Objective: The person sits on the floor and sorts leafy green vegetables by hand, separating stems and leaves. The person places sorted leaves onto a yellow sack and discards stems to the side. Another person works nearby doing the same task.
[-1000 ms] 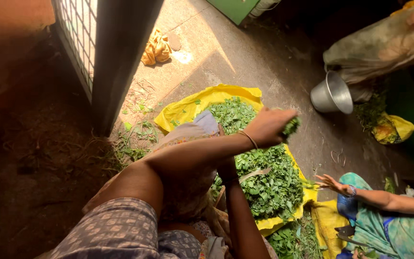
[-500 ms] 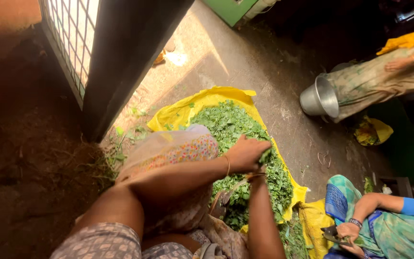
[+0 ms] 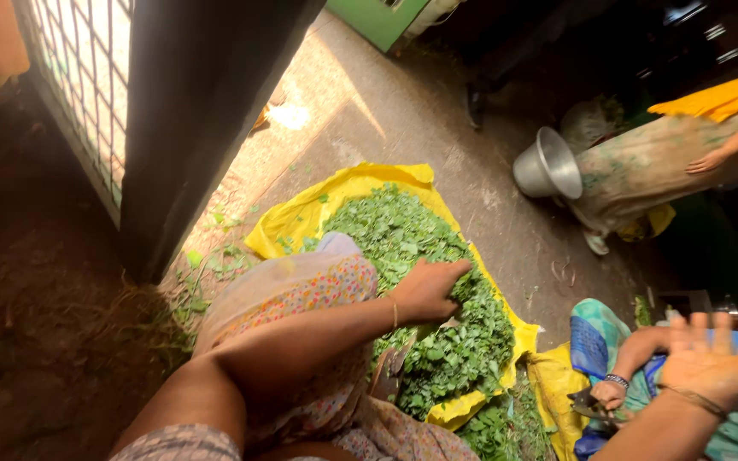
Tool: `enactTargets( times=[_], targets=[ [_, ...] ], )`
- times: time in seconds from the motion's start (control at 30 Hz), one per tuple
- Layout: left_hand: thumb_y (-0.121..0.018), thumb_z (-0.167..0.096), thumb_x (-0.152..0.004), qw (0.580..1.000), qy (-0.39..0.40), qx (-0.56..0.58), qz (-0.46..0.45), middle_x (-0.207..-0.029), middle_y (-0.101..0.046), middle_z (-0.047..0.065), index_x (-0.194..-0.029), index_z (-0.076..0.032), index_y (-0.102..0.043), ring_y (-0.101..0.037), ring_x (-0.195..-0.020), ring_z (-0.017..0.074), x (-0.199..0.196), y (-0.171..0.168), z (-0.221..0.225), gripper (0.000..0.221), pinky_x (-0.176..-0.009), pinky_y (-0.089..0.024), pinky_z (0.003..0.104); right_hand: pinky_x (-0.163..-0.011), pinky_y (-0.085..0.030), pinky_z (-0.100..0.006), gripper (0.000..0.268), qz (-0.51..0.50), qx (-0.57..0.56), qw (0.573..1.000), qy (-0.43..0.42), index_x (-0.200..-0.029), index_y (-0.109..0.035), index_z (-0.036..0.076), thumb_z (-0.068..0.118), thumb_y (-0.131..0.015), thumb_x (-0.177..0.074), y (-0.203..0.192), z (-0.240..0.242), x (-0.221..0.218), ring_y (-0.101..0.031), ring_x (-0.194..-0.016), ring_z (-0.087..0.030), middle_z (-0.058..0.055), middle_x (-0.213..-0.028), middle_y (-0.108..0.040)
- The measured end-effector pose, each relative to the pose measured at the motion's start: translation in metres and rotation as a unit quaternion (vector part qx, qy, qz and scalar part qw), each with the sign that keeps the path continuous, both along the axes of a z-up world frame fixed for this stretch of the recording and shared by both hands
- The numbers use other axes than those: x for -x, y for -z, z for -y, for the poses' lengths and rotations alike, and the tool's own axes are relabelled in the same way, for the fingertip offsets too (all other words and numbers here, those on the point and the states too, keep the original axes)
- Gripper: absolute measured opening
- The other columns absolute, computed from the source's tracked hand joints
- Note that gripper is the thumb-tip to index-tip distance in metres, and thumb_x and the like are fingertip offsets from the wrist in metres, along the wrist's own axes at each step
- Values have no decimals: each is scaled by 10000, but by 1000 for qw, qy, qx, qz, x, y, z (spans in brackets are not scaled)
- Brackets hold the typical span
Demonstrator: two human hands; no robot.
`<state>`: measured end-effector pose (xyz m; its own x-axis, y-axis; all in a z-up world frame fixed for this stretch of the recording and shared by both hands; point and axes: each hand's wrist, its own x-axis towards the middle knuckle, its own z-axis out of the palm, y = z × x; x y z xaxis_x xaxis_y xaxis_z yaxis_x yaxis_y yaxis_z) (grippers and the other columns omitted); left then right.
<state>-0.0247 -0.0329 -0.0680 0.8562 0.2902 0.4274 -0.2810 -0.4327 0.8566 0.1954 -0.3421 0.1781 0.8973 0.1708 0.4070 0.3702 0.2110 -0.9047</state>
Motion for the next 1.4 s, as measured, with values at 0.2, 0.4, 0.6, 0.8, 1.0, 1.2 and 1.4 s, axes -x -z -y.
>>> enactTargets(
  times=[0.2, 0.4, 0.6, 0.8, 1.0, 1.2, 1.4],
  targets=[
    [-693, -170, -723, 1000, -3, 24, -8, -944, -679, 212, -1164, -53, -498, -647, -971, 422, 11, -2, -14, 496, -872, -447, 538, -869, -513, -408, 363, -154, 154, 952, -214, -1342, -570, 44, 263, -559, -1052, 78, -66, 97, -600, -1000, -252, -132, -1194, -627],
    [-673, -132, -693, 999, -37, 31, 2, -847, -680, 245, -1062, -24, -505, -650, -880, 467, 14, -1, -23, 420, -815, -483, 559, -920, -584, -348, 355, -254, 451, 725, -455, -1268, -653, -7, 133, -588, -948, 168, -97, 227, -714, -1015, -212, -141, -1158, -728],
    [-688, -158, -717, 999, -32, 34, -4, -881, -686, 251, -1096, -24, -507, -658, -888, 460, 14, 1, -26, 441, -836, -501, 543, -956, -532, -277, 412, -355, 475, 587, -552, -1334, -610, 37, 189, -665, -955, 209, -75, 274, -675, -1060, -120, -63, -1223, -702],
    [-692, -176, -728, 999, -34, 19, -24, -898, -697, 233, -1103, -32, -524, -674, -880, 441, 5, 6, -18, 436, -824, -520, 527, -869, -535, -282, 312, -336, 507, 592, -528, -1227, -639, 14, 145, -674, -946, 257, -51, 261, -662, -965, -123, -53, -1101, -692],
    [-688, -187, -721, 998, -43, 29, -30, -896, -698, 237, -1156, -54, -537, -669, -885, 450, -1, 10, -11, 479, -802, -520, 533, -782, -538, -286, 213, -248, 499, 648, -520, -1121, -667, -9, 100, -684, -938, 270, -52, 261, -650, -870, -126, -44, -979, -683],
    [-693, -189, -717, 998, -58, 24, -28, -897, -711, 235, -1175, -56, -538, -681, -895, 442, 0, 11, -14, 502, -814, -513, 541, -625, -535, -301, 104, -218, 394, 851, -270, -985, -679, -4, 37, -670, -889, 270, -104, 259, -635, -710, -140, -51, -833, -681],
    [-703, -195, -722, 997, -55, 8, -49, -888, -718, 215, -1156, -60, -534, -683, -892, 433, 3, 11, -19, 484, -820, -496, 543, -583, -544, -297, 74, -142, 509, 841, -112, -934, -714, 18, 42, -675, -877, 318, -119, 268, -653, -660, -158, -83, -812, -730]
  ],
)
